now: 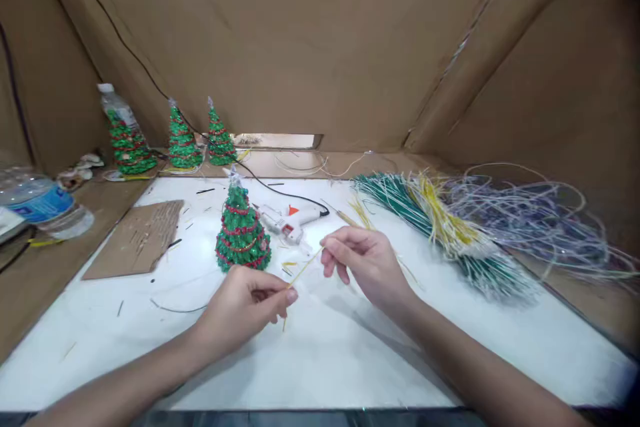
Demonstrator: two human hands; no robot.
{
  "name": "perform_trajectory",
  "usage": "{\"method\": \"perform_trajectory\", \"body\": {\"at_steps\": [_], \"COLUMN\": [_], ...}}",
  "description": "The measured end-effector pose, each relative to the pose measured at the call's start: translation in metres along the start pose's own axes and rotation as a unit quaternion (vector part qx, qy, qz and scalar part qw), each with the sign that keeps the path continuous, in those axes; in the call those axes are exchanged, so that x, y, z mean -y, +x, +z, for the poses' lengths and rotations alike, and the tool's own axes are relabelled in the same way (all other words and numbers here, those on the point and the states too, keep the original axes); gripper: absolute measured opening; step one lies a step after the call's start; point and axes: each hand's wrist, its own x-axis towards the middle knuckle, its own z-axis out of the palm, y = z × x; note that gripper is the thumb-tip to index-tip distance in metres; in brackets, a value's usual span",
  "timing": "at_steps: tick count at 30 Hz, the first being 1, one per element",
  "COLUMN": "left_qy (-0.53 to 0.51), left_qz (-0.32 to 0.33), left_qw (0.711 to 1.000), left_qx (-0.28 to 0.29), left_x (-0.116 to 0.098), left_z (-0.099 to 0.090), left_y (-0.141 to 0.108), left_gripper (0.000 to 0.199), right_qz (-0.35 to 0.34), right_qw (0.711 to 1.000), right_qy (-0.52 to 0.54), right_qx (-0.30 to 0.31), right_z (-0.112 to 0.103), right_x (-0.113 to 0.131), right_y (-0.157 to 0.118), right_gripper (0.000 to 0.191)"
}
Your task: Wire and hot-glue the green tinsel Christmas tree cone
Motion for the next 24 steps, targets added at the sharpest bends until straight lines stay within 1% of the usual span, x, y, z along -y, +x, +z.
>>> {"method": "perform_trajectory", "body": {"at_steps": [6,10,17,24], "left_qy": [-0.006,-0.020,-0.021,-0.027], "left_qz": [-0.015,-0.028,-0.031,-0.032], "left_qw": [1.000,0.999,0.999,0.998], "left_qx": [0.008,0.011,0.030,0.038], "left_x": [-0.0001,-0.0013,0.0008,-0.0002], "left_z": [0.0031,0.0041,0.0035,0.0035], "left_y": [0.0028,0.0011,-0.0006,-0.0001], "left_gripper": [0.030,0.029,0.028,0.028], "right_qz": [-0.006,-0.013,-0.029,-0.027], "right_qw": [1.000,1.000,0.999,0.999], "right_qy": [0.000,0.000,-0.010,-0.013], "right_qx": [0.004,-0.009,-0.031,-0.034], "right_z": [0.0013,-0.0021,-0.0051,-0.0057], "right_x": [0.0011,-0.0001,-0.0020,-0.0028], "right_y": [-0.0019,-0.0013,0.0019,0.0016], "right_gripper": [0.024,0.022,0.022,0.023]}}
